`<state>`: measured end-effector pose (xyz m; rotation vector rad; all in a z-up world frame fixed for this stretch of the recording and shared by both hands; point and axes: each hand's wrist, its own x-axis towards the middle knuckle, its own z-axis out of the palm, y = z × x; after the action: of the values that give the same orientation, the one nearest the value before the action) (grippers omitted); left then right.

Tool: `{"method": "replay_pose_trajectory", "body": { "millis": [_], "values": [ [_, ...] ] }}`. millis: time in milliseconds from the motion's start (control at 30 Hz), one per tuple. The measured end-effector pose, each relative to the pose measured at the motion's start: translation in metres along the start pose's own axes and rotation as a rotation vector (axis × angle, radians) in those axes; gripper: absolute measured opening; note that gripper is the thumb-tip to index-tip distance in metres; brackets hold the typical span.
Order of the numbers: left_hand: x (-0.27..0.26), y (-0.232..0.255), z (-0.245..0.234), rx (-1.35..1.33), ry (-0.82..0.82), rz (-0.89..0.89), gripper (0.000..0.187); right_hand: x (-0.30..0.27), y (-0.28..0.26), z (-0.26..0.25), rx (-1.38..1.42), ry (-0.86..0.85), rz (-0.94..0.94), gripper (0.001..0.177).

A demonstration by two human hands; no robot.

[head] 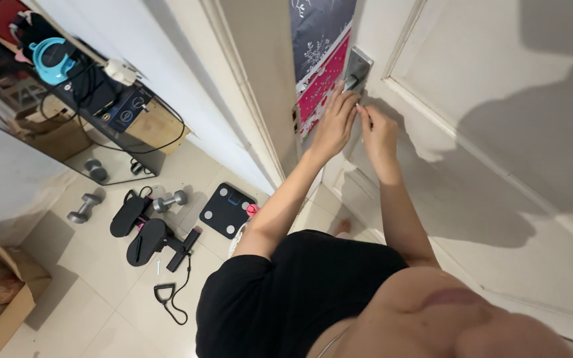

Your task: The person plugs a phone charger into a wall socket and connects it to a smartphone, then plugs a laptop charger into a wall socket and connects it to a laptop. The person also unplugs a device from a wall socket.

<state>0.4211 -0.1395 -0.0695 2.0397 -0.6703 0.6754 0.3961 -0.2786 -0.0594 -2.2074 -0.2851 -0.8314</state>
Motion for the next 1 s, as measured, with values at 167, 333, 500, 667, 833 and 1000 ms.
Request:
{"method": "replay_pose_trajectory", "body": {
  "millis": [167,333,500,667,833,1000],
  "values": [
    [0.02,-0.008,0.024,-0.008,0.0,-0.003,0.026,0.02,0.024,0.0,-0.041,-0.011,0.06,0.023],
    [0.048,-0.014,0.047,-0.04,0.001,0.012,0.023,0.044,0.044,-0.009,-0.042,-0.024,0.074,0.024],
    [0.076,-0.02,0.071,-0.067,-0.018,0.001,0.02,0.068,0.067,-0.02,-0.051,-0.02,0.039,0.026],
    [0.106,-0.027,0.096,-0.147,-0.054,-0.01,0.02,0.089,0.096,-0.026,-0.081,-0.024,0.053,0.025],
    [0.132,-0.037,0.124,-0.187,-0.087,0.003,0.019,0.106,0.126,-0.031,-0.101,-0.01,0.072,0.025],
    [0.154,-0.043,0.149,-0.18,-0.129,-0.011,0.02,0.122,0.149,-0.038,-0.091,0.034,0.071,0.022]
  ]
}}
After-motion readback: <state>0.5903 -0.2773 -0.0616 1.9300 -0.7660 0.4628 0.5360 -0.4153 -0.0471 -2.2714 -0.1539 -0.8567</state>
